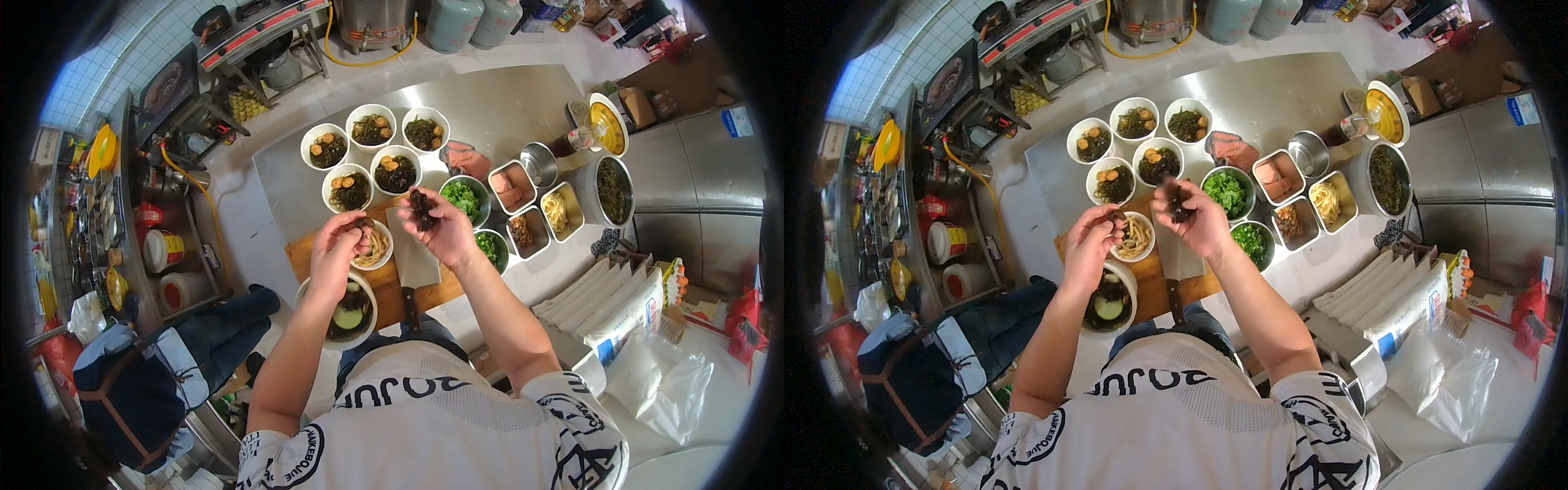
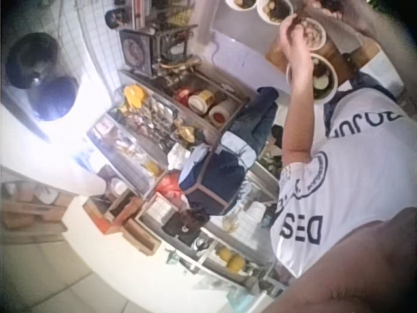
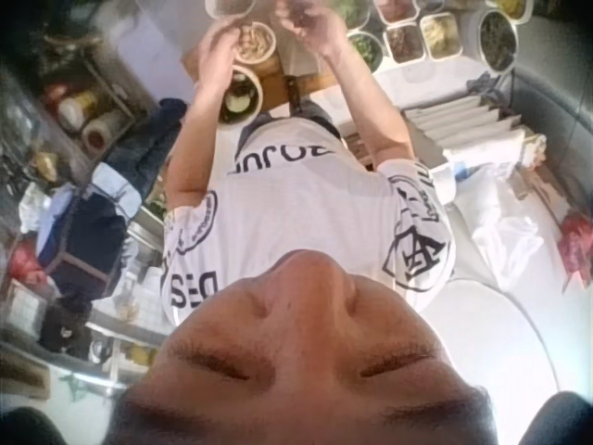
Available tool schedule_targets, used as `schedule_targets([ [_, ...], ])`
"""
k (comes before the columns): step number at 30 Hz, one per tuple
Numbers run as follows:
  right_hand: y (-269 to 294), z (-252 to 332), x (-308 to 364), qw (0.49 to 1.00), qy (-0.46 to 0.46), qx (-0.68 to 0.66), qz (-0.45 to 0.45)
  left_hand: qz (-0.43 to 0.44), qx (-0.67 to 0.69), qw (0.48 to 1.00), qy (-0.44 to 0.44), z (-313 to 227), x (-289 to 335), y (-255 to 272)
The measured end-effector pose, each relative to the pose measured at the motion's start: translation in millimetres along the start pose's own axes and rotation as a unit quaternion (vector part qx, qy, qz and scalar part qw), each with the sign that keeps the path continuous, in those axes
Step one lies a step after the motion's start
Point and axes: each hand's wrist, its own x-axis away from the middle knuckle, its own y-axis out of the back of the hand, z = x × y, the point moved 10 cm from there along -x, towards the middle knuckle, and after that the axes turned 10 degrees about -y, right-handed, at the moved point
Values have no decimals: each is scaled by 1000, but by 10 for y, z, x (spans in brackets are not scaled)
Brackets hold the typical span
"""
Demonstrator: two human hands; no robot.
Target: The person assembles multiple small bowls of food by adding green leafy ingredients and small round items. They retrieve the round items from a refrigerator and place them into each bowl, then add additional toppings from containers on the counter.
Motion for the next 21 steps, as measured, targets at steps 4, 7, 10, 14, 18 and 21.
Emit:
schedule_targets([
  [4,232,793,-365,990,108,63,-70,23,-4,1000,4,140,-178,-342],
  [7,214,1350,-715,959,200,178,-93,23,-25,999,19,258,-61,-516],
  [10,352,1563,-977,956,198,173,-129,18,-59,997,42,355,129,-577],
  [14,664,1692,-935,960,185,110,-178,12,-70,995,72,460,332,-554],
  [18,682,1519,-495,954,189,159,-167,1,-102,994,44,441,380,-467],
  [21,364,898,-110,943,132,289,-103,0,-151,988,-2,367,330,-443],
])
